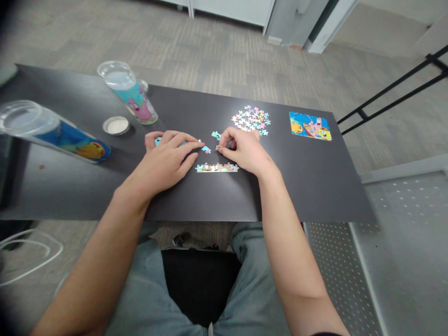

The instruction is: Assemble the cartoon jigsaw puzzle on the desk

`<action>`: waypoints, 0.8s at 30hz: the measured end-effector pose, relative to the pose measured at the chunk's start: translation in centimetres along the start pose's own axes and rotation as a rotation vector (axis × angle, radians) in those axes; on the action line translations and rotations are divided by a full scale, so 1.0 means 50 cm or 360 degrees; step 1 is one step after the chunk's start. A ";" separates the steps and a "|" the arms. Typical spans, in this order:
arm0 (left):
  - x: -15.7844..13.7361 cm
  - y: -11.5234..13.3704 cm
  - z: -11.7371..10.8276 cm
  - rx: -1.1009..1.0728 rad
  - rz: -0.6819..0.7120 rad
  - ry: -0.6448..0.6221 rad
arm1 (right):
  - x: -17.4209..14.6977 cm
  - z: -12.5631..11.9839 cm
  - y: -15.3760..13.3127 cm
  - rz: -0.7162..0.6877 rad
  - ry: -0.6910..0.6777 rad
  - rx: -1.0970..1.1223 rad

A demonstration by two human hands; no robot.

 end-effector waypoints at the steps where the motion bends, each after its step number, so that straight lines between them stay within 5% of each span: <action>1: 0.000 0.000 0.003 0.0001 0.0001 0.0008 | -0.007 -0.006 0.003 -0.0020 0.0042 0.0076; 7: -0.002 -0.004 0.013 -0.0028 0.0076 -0.0032 | -0.062 -0.069 0.027 0.0018 0.0221 0.0242; 14: 0.004 0.001 0.010 -0.0041 0.0054 -0.0018 | -0.109 -0.087 0.049 0.0260 -0.0151 0.0451; 24: 0.014 -0.002 0.003 -0.0094 0.0072 0.0073 | -0.106 -0.080 0.025 0.0334 -0.0218 0.0501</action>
Point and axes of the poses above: each hand's wrist, its own x-axis towards the middle knuckle, its own z-axis out of the palm, y = z × x, the point moved 1 cm from there along x, towards the middle knuckle, and after that the axes turned 7 degrees about -z, right-handed, at the moved point
